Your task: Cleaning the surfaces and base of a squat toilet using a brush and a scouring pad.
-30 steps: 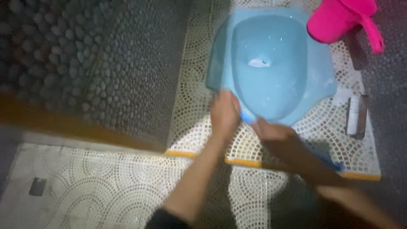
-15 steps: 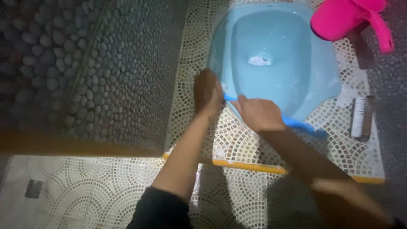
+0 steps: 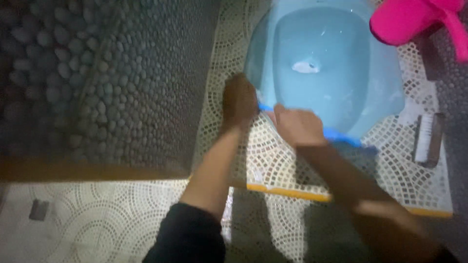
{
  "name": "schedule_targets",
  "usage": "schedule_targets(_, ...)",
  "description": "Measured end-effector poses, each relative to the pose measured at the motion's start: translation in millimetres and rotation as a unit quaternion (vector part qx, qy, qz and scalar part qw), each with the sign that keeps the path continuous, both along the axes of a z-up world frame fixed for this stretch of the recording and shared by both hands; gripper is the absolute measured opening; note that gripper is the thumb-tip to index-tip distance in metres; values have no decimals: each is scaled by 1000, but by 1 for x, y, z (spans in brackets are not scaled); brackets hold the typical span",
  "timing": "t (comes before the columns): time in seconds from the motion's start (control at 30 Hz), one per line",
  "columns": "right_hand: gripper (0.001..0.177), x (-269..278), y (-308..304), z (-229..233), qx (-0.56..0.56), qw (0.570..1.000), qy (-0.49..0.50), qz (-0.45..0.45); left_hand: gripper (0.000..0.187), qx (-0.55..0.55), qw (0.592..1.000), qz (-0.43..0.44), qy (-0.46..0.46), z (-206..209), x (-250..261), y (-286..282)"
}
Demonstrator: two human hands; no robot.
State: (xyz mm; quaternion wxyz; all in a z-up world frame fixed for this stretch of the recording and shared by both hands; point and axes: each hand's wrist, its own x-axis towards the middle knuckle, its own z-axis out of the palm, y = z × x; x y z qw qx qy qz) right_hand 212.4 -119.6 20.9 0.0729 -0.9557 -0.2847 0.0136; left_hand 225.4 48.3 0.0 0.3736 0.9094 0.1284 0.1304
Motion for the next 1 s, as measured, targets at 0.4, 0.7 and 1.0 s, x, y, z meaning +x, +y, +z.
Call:
schedule_targets(0.4,28,-57,-114,-15,-114,983,143,12,17,26,994,-98,-29,-35,-67,-79)
schedule_targets(0.7,41,-24,-73,-11,-50,997,19,55,25,23,1000,-15,2,-4,-57,-51)
schedule_targets(1.0,35,-64,-93,-4,-89,994,-20,55,23,-23,985,-115,126,-17,-53,-58)
